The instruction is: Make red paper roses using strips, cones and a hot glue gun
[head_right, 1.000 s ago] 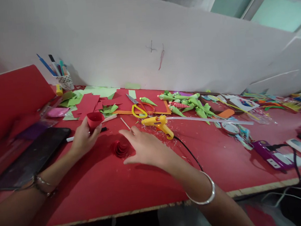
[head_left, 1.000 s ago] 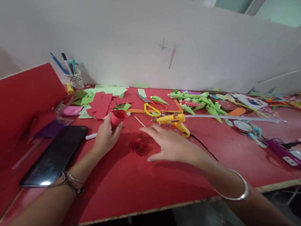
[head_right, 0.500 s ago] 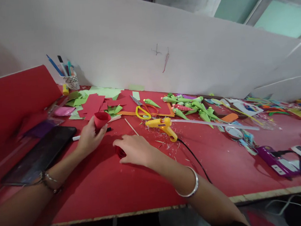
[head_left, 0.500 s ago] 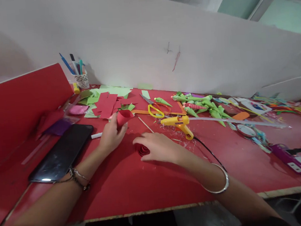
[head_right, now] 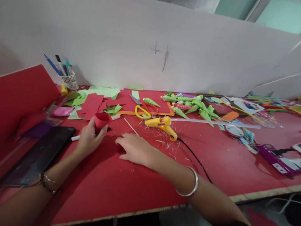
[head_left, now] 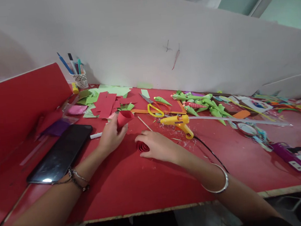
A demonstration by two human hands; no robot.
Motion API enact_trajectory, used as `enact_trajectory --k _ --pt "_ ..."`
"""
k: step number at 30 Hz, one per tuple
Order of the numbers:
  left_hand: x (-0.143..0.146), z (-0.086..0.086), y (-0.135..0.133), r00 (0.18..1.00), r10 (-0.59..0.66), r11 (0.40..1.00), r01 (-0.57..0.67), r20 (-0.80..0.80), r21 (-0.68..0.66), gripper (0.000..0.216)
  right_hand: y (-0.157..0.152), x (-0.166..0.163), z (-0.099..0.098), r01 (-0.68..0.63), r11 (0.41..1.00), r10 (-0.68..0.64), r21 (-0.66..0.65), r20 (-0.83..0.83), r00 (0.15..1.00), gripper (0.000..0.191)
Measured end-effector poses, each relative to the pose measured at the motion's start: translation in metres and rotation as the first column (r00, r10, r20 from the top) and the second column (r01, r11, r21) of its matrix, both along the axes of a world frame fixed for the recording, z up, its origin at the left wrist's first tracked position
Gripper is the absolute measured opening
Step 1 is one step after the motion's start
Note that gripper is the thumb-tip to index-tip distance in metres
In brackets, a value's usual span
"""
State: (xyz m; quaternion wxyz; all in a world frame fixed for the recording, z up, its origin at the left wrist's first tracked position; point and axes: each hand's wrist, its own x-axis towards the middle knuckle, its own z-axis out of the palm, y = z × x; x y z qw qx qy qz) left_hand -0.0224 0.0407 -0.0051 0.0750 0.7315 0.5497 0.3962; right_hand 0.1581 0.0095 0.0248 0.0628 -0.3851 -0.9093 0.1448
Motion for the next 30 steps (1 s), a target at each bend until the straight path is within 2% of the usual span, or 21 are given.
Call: enact_trajectory --k 5,18,22,27,30 --pt "0.000 0.001 -0.002 1.000 -0.016 1.000 0.015 -0.013 -0.012 0.009 0.001 0.005 0.001 -0.043 0.998 0.039 -0.043 -0.071 0.997 0.027" --pt "0.000 -0.001 -0.002 0.997 -0.035 0.999 0.033 -0.063 -0.026 0.015 -0.005 0.011 0.017 -0.045 0.993 0.031 -0.112 -0.123 0.992 0.025" --pt "0.000 -0.002 -0.001 0.992 -0.098 0.995 0.097 -0.084 -0.005 0.022 -0.006 0.017 0.025 -0.044 0.992 0.027 -0.122 -0.140 0.990 0.025" --pt "0.000 -0.004 -0.002 0.974 -0.212 0.975 0.206 -0.075 -0.085 0.033 -0.009 0.028 0.042 -0.022 0.995 0.000 -0.098 -0.220 0.975 0.026" --pt "0.002 -0.005 -0.004 0.959 -0.280 0.956 0.274 -0.046 -0.108 0.033 -0.010 0.032 0.055 -0.008 0.997 -0.012 -0.079 -0.255 0.967 0.026"
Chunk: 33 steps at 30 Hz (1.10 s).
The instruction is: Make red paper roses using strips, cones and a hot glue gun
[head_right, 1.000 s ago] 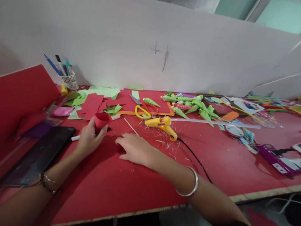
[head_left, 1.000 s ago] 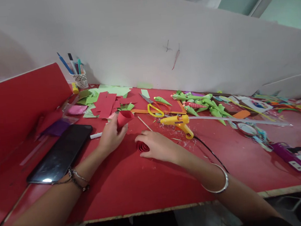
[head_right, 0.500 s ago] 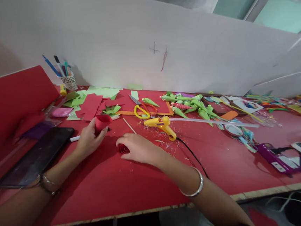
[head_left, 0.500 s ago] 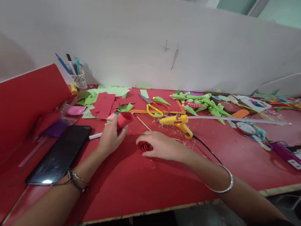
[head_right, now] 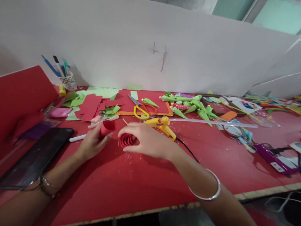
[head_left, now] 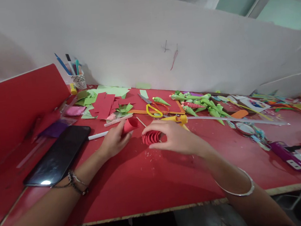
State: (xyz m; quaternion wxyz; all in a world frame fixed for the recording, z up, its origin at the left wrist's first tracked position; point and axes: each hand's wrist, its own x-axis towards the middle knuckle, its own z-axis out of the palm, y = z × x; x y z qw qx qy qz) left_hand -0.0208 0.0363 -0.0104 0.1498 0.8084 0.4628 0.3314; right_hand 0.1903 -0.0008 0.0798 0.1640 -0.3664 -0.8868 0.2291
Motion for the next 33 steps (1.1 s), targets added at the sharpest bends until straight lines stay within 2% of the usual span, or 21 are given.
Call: enact_trajectory --k 7,12,25,33 --pt "0.005 0.005 -0.006 0.991 -0.132 0.988 0.135 0.033 -0.078 0.026 0.000 0.002 0.025 0.006 0.998 -0.002 0.063 -0.054 0.999 0.026" --pt "0.006 0.004 -0.008 0.989 -0.144 0.986 0.145 0.028 -0.076 0.024 0.004 -0.004 0.034 0.011 0.994 -0.006 0.108 -0.046 0.999 0.026" --pt "0.009 0.005 -0.010 0.991 -0.131 0.990 0.133 0.034 -0.048 0.019 0.022 -0.008 0.034 0.020 0.972 -0.033 0.233 0.054 0.998 0.021" --pt "0.009 0.006 -0.010 0.990 -0.135 0.988 0.137 0.035 -0.076 0.023 0.021 -0.010 0.033 -0.023 0.973 -0.004 0.229 0.118 0.993 0.021"
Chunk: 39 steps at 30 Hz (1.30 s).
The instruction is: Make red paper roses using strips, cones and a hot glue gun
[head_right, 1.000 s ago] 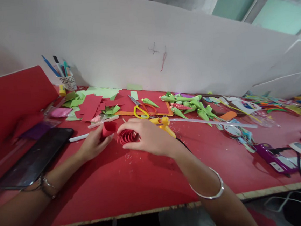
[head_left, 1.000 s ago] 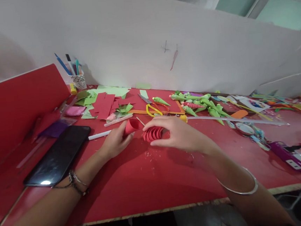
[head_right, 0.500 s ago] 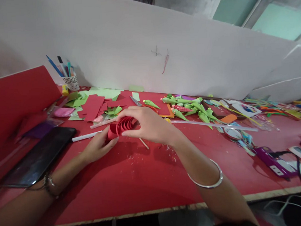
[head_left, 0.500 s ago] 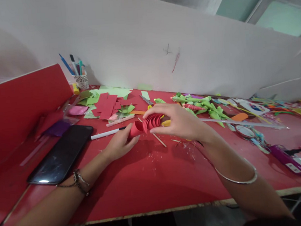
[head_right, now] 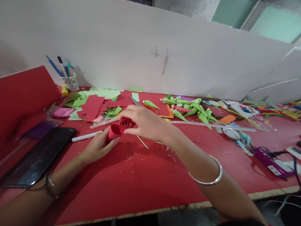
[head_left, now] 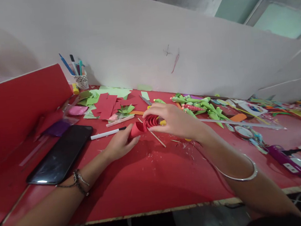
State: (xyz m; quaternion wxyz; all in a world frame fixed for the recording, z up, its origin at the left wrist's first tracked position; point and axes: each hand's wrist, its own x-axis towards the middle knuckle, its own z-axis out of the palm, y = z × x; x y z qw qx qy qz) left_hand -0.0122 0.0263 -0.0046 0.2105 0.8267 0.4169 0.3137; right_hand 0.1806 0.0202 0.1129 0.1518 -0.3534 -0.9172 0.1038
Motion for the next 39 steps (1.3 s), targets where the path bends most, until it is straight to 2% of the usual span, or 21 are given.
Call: enact_trajectory --k 2,4,7,9,14,20,31,39 --pt "0.000 -0.001 0.001 0.999 -0.007 1.000 0.008 0.043 -0.028 0.021 0.001 0.002 0.000 0.009 1.000 -0.009 0.005 -0.017 1.000 0.023" --pt "0.001 -0.002 0.002 0.981 0.019 0.995 -0.001 0.191 -0.096 0.019 0.000 0.004 -0.001 0.027 1.000 -0.027 0.003 -0.038 0.999 0.024" --pt "0.002 -0.002 0.006 0.889 0.133 0.975 -0.039 0.439 -0.218 0.014 -0.003 0.007 -0.004 0.042 0.999 -0.043 -0.024 -0.060 0.997 0.025" --pt "0.004 -0.001 0.008 0.843 0.178 0.961 -0.037 0.508 -0.275 0.012 -0.005 0.007 -0.009 0.032 0.998 -0.036 -0.051 -0.074 0.997 0.024" --pt "0.007 0.003 0.004 0.814 0.138 0.916 0.112 0.564 -0.386 0.013 -0.009 0.004 -0.026 0.019 0.998 -0.026 -0.059 -0.109 0.994 0.023" --pt "0.007 0.000 -0.001 0.807 0.072 0.853 0.255 0.586 -0.456 0.018 -0.008 0.004 -0.042 0.065 0.996 -0.070 -0.064 -0.087 0.994 0.022" --pt "0.010 0.004 -0.004 0.829 0.034 0.824 0.293 0.558 -0.485 0.019 -0.011 0.004 -0.046 0.093 0.994 -0.099 -0.064 -0.097 0.990 0.021" --pt "0.010 0.005 -0.004 0.836 0.011 0.828 0.300 0.549 -0.473 0.020 -0.009 0.004 -0.049 0.077 0.995 -0.081 -0.057 -0.075 0.994 0.022"
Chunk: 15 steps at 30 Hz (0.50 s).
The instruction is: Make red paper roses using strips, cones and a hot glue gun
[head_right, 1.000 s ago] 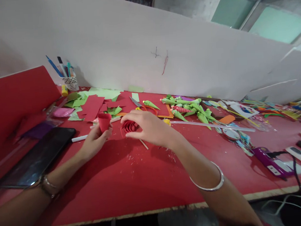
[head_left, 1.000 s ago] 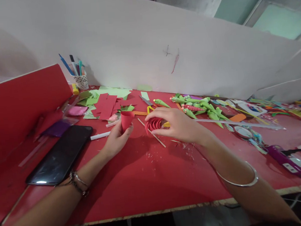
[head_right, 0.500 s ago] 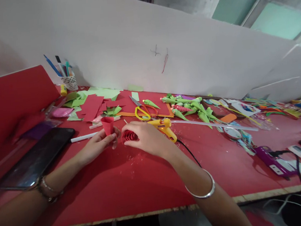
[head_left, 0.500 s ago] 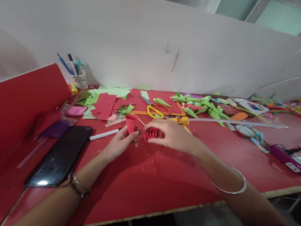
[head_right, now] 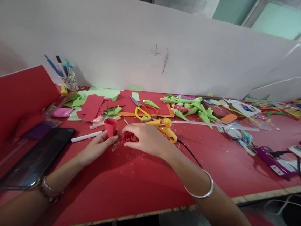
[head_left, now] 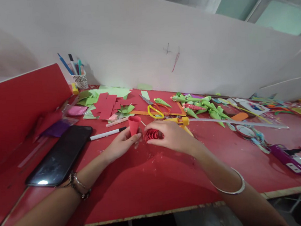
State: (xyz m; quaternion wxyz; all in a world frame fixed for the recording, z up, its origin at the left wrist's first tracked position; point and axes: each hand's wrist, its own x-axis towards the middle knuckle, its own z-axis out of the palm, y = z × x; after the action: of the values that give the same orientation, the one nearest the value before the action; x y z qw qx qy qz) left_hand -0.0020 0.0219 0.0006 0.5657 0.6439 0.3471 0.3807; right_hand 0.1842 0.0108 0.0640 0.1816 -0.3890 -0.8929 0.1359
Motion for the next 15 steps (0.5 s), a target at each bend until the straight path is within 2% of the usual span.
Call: enact_trajectory --k 10,15 --pt "0.0010 0.0043 -0.0018 1.000 0.000 1.000 0.000 -0.003 0.014 0.019 0.0032 -0.0011 0.0020 -0.075 0.995 0.077 -0.072 0.031 0.997 0.019" --pt "-0.0003 0.0005 -0.0003 1.000 0.009 1.000 -0.009 -0.017 0.011 0.019 0.0035 0.0001 0.0008 -0.062 0.995 0.063 -0.084 0.007 0.998 0.020"
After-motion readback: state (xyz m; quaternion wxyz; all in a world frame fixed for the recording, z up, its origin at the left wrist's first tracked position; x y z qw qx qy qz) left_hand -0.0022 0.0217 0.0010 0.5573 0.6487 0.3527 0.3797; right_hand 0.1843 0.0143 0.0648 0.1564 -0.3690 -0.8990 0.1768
